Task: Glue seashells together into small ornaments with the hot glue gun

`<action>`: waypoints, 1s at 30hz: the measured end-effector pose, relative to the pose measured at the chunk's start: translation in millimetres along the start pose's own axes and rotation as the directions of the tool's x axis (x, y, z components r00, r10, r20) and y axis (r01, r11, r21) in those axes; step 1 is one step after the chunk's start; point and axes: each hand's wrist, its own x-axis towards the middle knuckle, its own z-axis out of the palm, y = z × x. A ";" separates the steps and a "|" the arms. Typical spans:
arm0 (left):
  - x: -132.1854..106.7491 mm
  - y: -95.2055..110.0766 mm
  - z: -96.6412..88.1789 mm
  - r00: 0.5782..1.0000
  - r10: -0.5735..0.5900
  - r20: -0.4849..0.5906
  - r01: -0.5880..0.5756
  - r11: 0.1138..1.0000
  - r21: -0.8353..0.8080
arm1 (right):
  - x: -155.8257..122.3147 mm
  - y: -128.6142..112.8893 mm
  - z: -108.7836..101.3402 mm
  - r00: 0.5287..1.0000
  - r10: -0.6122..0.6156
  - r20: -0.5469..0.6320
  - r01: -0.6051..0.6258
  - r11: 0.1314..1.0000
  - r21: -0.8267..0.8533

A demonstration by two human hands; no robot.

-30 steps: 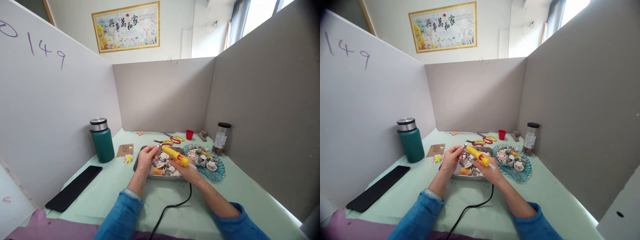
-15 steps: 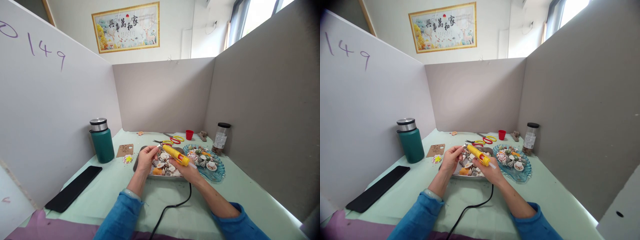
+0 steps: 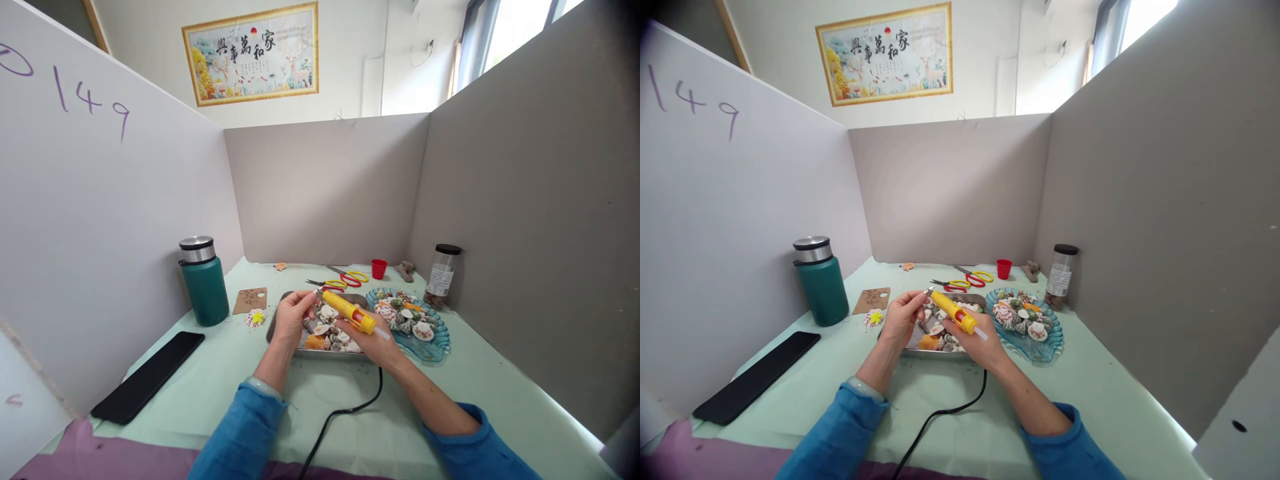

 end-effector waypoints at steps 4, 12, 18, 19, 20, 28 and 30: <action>0.7 0.2 0.0 1.000 0.001 0.000 -0.001 1.000 -0.001 | -0.4 -1.5 0.2 1.000 -0.011 -0.029 0.011 1.000 -0.004; 2.0 -2.3 -1.2 1.000 0.010 0.007 -0.010 1.000 -0.013 | -1.7 -4.4 1.3 1.000 -0.012 -0.017 0.011 1.000 -0.027; 0.6 0.0 0.7 1.000 0.005 -0.003 -0.005 1.000 -0.022 | 1.3 -0.5 -0.9 0.996 0.004 -0.088 -0.006 1.000 -0.024; 0.4 0.3 0.9 1.000 0.005 -0.003 -0.005 1.000 -0.026 | 1.4 0.0 -1.2 0.996 0.002 -0.084 -0.005 0.999 -0.033; 0.3 0.3 0.9 1.000 0.005 -0.001 -0.005 1.000 -0.028 | 1.5 0.4 -1.4 0.997 -0.004 -0.080 0.001 0.999 -0.041; 0.2 -0.6 0.3 1.000 0.004 0.002 -0.004 1.000 -0.013 | 1.4 0.9 -3.1 0.991 -0.006 -0.136 -0.001 0.999 -0.048; -0.3 0.2 0.8 1.000 0.002 0.003 -0.002 1.000 -0.002 | 0.9 -1.3 -3.2 0.994 0.001 -0.110 -0.007 0.999 -0.046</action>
